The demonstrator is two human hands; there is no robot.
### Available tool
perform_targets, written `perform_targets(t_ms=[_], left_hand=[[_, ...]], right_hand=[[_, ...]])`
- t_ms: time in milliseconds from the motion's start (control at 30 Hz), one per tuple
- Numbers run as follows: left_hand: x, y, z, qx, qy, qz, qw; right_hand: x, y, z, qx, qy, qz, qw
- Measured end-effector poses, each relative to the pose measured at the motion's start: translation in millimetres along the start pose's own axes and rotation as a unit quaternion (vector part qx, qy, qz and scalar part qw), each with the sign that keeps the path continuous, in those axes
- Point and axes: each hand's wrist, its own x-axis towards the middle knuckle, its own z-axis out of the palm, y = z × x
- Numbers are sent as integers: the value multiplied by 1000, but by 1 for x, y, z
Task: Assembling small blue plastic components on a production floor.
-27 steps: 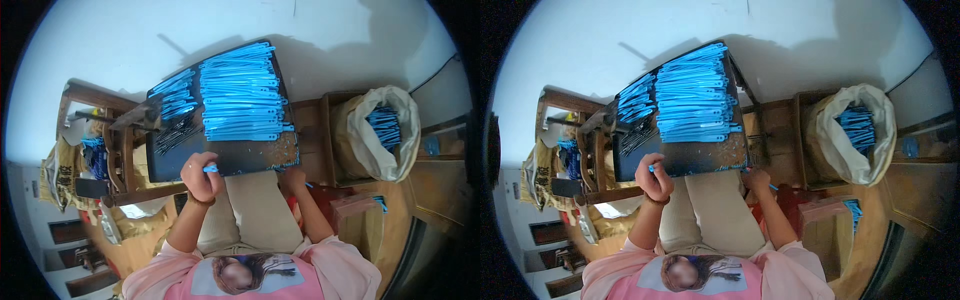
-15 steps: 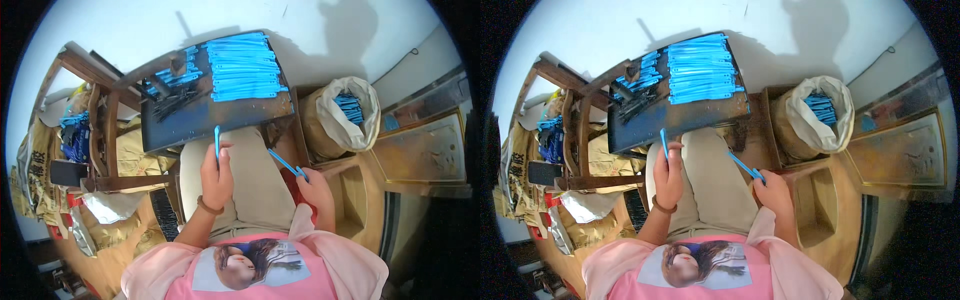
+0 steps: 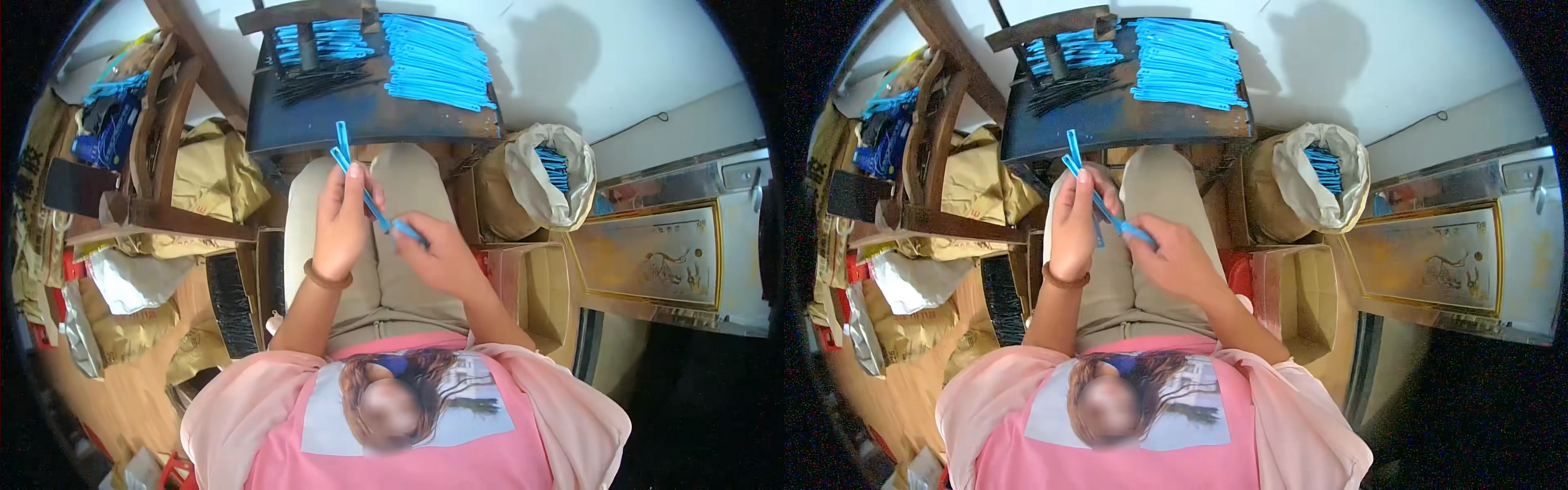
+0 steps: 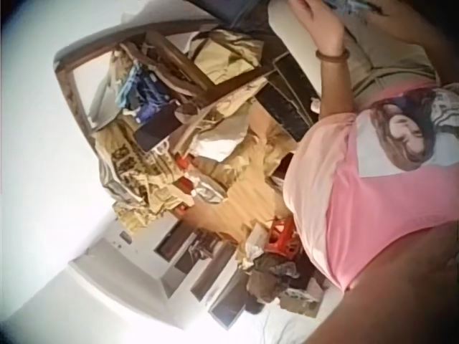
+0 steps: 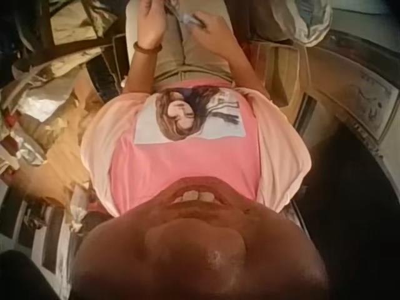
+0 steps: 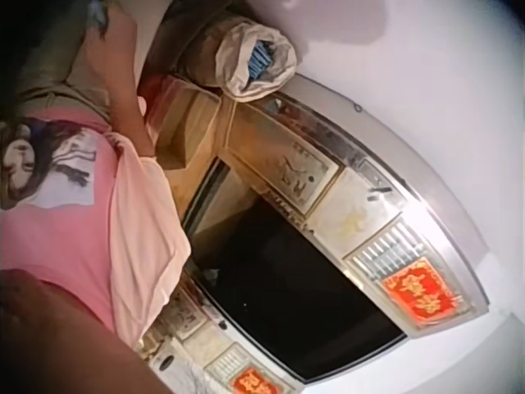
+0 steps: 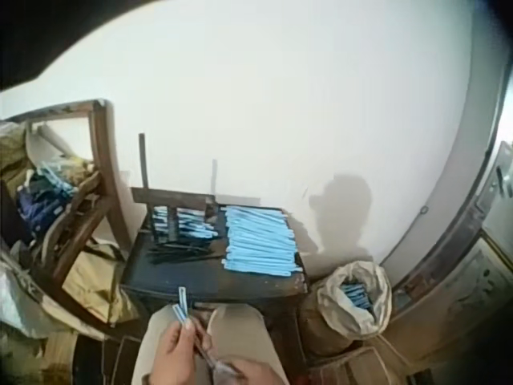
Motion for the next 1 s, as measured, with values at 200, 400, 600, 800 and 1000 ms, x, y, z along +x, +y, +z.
perform_targets(t_ms=[200, 400, 600, 800, 1000], left_hand=[[-2, 2, -7, -6, -67, -55, 996], [-7, 1, 2, 56, -206, -136, 967], [-11, -1, -3, 52, -207, -106, 971], [-18, -18, -15, 75, -213, -72, 971], [-17, -21, -11, 106, -164, -28, 980]], right_hand=[[23, 2, -15, 210, 155, 0, 965], [46, -5, -15, 325, 111, 7, 939], [44, -7, -14, 291, -11, 53, 955], [39, 3, 4, 278, 55, -2, 959], [43, 0, 1, 319, 50, -18, 946]])
